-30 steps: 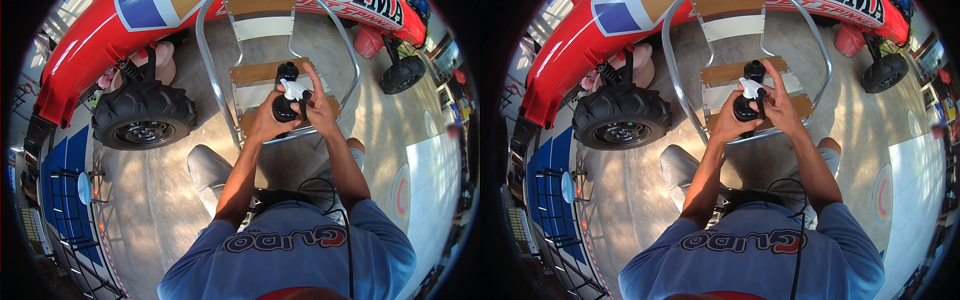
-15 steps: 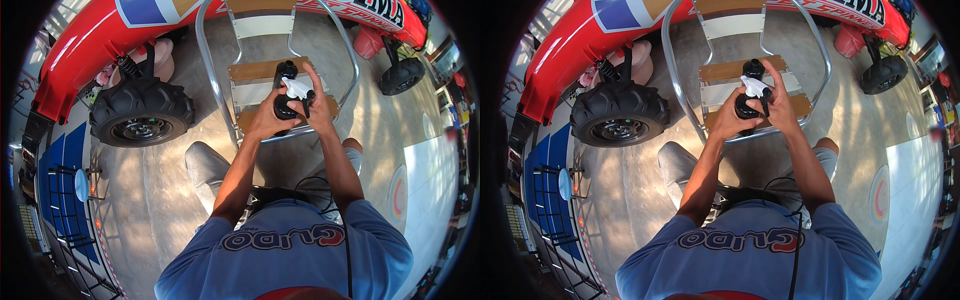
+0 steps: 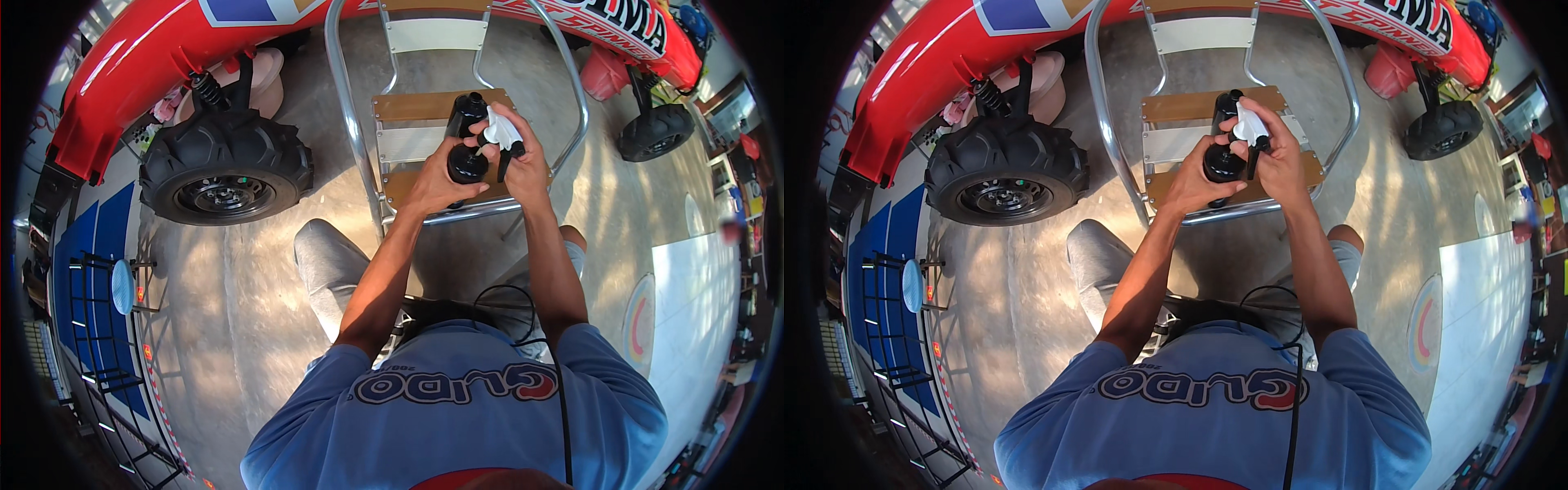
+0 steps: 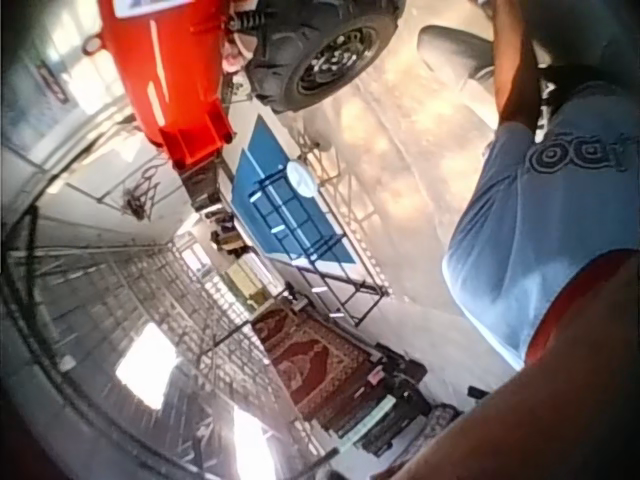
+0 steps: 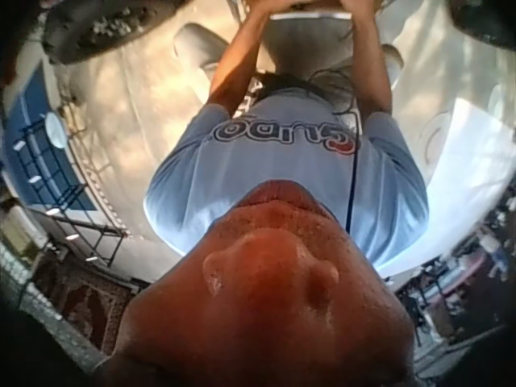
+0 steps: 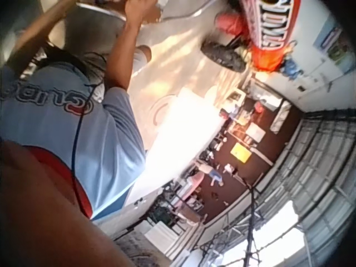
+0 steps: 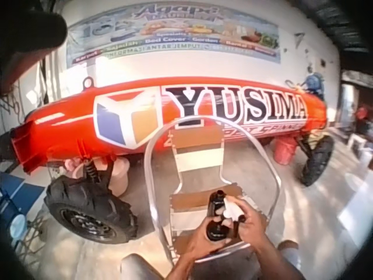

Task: Assembling a spray bottle with cleaning solution and checking laundry equipment in a commercial laundry facility.

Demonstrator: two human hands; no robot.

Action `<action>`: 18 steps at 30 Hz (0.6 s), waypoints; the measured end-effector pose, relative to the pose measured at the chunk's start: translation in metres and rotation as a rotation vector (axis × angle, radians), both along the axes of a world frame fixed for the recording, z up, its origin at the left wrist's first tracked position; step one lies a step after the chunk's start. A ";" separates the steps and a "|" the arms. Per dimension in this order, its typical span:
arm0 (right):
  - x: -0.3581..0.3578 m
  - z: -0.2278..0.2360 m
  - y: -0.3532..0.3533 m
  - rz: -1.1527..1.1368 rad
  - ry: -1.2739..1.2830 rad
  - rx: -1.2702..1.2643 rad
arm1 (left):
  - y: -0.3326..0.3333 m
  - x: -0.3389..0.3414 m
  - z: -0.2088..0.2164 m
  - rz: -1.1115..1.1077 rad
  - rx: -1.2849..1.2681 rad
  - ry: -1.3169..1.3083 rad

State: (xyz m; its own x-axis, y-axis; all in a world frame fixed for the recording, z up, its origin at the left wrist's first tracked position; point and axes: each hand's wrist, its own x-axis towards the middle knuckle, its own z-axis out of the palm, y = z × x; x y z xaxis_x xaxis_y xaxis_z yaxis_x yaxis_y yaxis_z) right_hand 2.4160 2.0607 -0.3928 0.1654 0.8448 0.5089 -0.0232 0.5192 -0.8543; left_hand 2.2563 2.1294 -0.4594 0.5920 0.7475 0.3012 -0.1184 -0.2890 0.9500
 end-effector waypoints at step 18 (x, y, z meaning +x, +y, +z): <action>-0.008 0.058 -0.014 -0.143 -0.071 0.010 | -0.009 0.000 0.001 0.039 0.019 0.045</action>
State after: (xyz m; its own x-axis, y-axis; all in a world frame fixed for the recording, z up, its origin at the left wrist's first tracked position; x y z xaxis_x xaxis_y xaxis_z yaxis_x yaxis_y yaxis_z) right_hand 2.4083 2.0470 -0.3347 0.2471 0.8102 0.5316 0.1115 0.5212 -0.8461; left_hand 2.2561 2.1207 -0.4580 0.5755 0.7648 0.2897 -0.0640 -0.3110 0.9483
